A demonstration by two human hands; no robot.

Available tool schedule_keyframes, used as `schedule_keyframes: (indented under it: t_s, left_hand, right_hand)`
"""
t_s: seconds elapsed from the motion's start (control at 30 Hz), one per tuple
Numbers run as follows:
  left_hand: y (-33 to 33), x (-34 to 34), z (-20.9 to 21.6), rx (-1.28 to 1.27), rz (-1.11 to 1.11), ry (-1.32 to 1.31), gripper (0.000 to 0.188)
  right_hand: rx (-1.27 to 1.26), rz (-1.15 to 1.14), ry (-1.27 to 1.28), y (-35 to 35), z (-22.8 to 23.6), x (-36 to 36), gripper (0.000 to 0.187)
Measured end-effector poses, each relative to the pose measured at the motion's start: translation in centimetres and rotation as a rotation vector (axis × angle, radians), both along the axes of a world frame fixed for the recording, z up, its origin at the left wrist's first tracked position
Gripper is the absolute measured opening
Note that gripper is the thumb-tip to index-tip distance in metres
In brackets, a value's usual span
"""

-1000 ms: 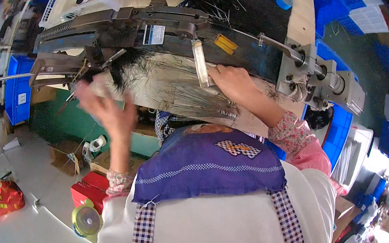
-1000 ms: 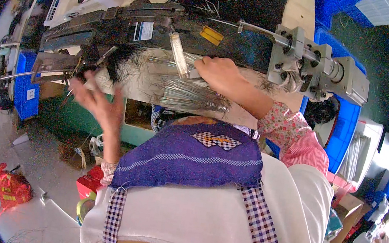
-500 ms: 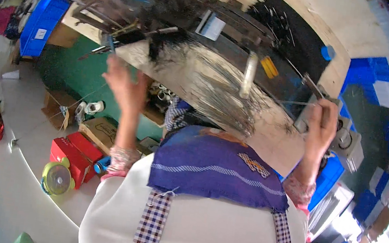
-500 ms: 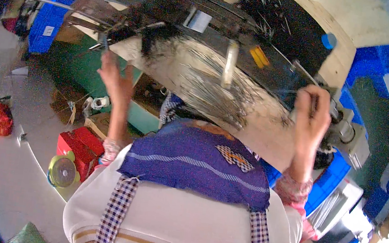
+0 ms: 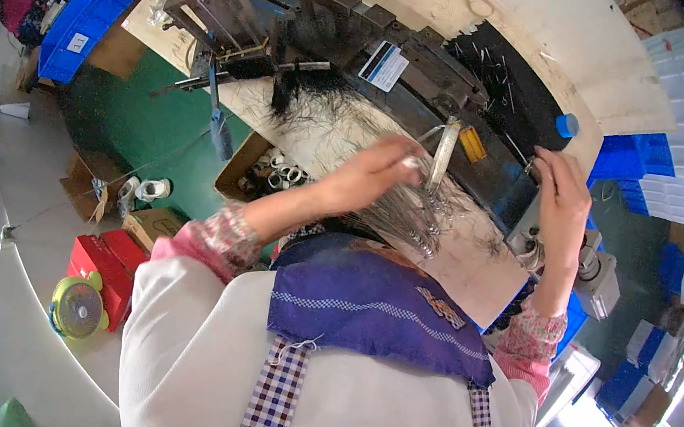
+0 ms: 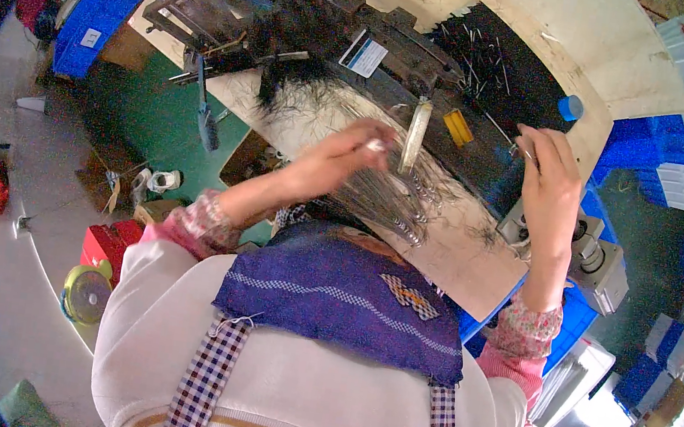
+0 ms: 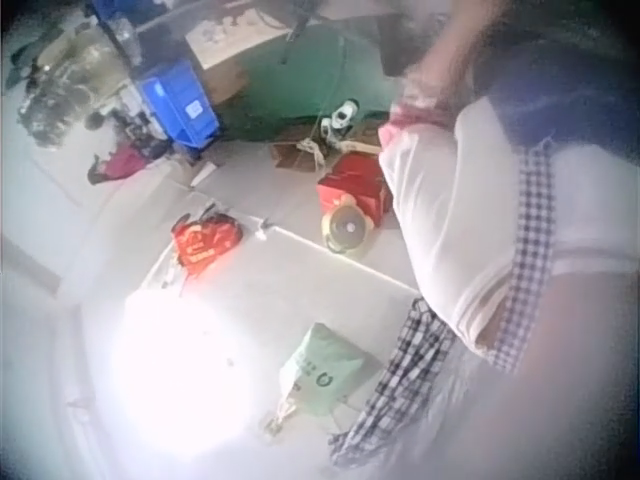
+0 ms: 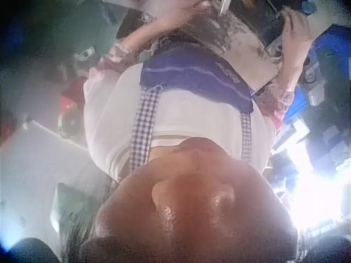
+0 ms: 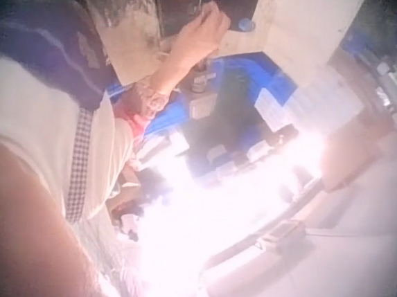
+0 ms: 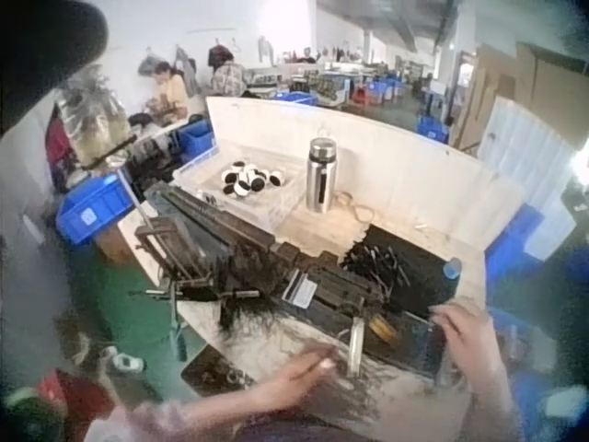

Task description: Assembling hair extensions by securing hair bundles into clips using a specialized mechanical fixture and hand tools.

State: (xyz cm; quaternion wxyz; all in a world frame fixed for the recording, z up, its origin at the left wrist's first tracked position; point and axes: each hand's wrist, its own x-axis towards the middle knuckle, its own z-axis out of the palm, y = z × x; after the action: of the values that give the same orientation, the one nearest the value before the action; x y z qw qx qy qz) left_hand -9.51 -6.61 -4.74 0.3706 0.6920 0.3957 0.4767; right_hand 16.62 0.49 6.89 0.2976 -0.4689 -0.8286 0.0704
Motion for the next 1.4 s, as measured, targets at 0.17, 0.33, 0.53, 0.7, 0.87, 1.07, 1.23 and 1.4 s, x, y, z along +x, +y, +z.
schedule_keyframes:
  t_s: [0.17,0.33,0.53,0.7,0.87,1.07,1.23,1.4]
  left_hand:
    - [0.5,7.3,6.1,-0.823,0.086,-0.551,0.023]
    - [2.0,1.6,11.6,-0.974,-0.388,-1.230,0.020]
    - [0.4,-5.6,7.6,-0.798,-0.217,-1.527,0.021]
    - [0.5,-1.3,11.1,-0.243,-0.138,0.125,0.017]
    - [8.6,6.7,5.0,-0.089,-0.194,0.438,0.029]
    - [11.0,6.7,7.3,0.301,-0.016,0.843,0.020]
    - [10.3,3.3,9.3,0.645,0.113,0.986,0.008]
    - [8.6,1.7,8.4,0.820,0.482,0.490,0.029]
  right_hand:
    - [0.030,0.170,-0.219,1.7,-1.2,-0.4,0.036]
    - [0.140,0.206,-0.253,2.2,-1.9,-1.6,0.033]
    - [0.085,0.226,-0.190,0.1,-2.0,-1.2,0.030]
    - [-0.027,-0.015,-0.345,6.4,-2.7,-4.0,0.027]
    - [-0.095,0.131,-0.139,7.2,-0.4,-1.5,0.018]
    - [0.042,0.384,-0.161,4.8,-1.9,0.9,0.017]
    - [0.179,0.347,-0.100,4.9,-1.9,-2.9,0.014]
    - [0.168,0.350,0.120,5.7,-2.9,-4.1,0.017]
